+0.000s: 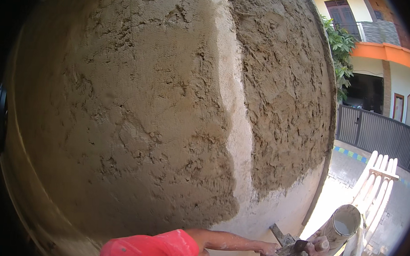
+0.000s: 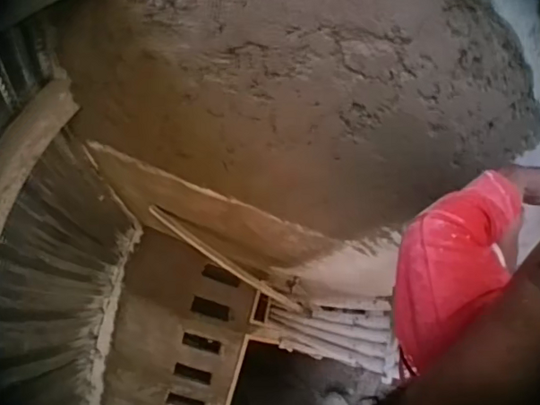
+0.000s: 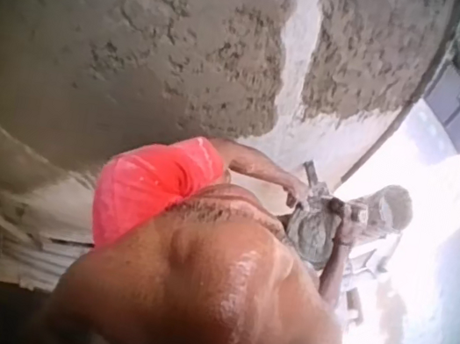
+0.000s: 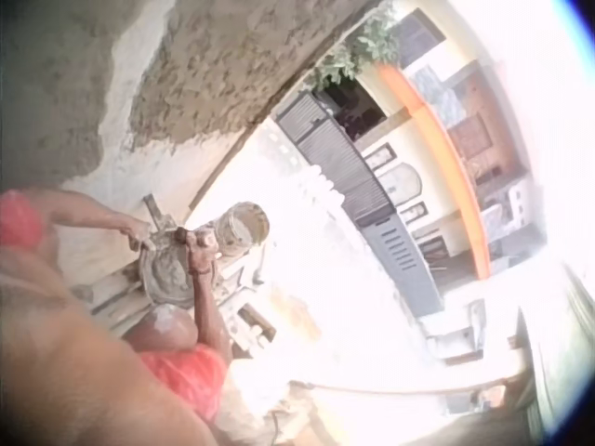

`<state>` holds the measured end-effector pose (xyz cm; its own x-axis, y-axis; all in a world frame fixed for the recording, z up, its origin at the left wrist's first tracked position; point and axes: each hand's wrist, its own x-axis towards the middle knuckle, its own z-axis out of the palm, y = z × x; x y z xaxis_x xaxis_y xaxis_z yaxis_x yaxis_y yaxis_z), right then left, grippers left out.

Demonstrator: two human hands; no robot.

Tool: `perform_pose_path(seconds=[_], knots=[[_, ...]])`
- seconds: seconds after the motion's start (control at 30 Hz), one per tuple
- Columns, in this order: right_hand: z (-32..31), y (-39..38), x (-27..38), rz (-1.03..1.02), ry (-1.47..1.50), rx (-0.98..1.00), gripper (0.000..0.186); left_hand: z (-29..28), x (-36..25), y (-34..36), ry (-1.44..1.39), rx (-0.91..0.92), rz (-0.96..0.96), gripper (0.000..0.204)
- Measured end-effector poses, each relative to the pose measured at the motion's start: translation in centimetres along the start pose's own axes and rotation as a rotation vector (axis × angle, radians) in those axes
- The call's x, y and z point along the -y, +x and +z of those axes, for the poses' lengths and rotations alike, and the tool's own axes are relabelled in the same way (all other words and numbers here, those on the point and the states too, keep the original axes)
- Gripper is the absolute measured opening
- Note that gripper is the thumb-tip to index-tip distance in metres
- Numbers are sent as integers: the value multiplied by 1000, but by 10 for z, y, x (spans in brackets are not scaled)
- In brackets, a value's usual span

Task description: The person uses a wooden straightedge to level fresh mortar on a wall, then sits down to mix more mortar in a bucket using a trowel and water.

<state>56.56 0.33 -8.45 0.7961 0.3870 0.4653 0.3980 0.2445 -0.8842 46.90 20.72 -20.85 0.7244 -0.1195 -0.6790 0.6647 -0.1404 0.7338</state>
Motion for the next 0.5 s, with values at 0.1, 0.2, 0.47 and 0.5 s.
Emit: perform_pose_path(seconds=[0.1, 0.2, 0.47, 0.5], knots=[[-16, -14, -84, 57, 75, 138, 18, 6, -16, -1, 44, 42, -24, 34], [-19, -25, -67, 150, -429, 213, 18, 7, -15, -8, 29, 23, -40, 32], [-14, -32, -17, 420, -367, 45, 22, 11, -18, -19, 22, 17, -29, 24], [-8, -33, 0, 482, -334, 7, 22, 12, -17, -20, 19, 18, -27, 23]])
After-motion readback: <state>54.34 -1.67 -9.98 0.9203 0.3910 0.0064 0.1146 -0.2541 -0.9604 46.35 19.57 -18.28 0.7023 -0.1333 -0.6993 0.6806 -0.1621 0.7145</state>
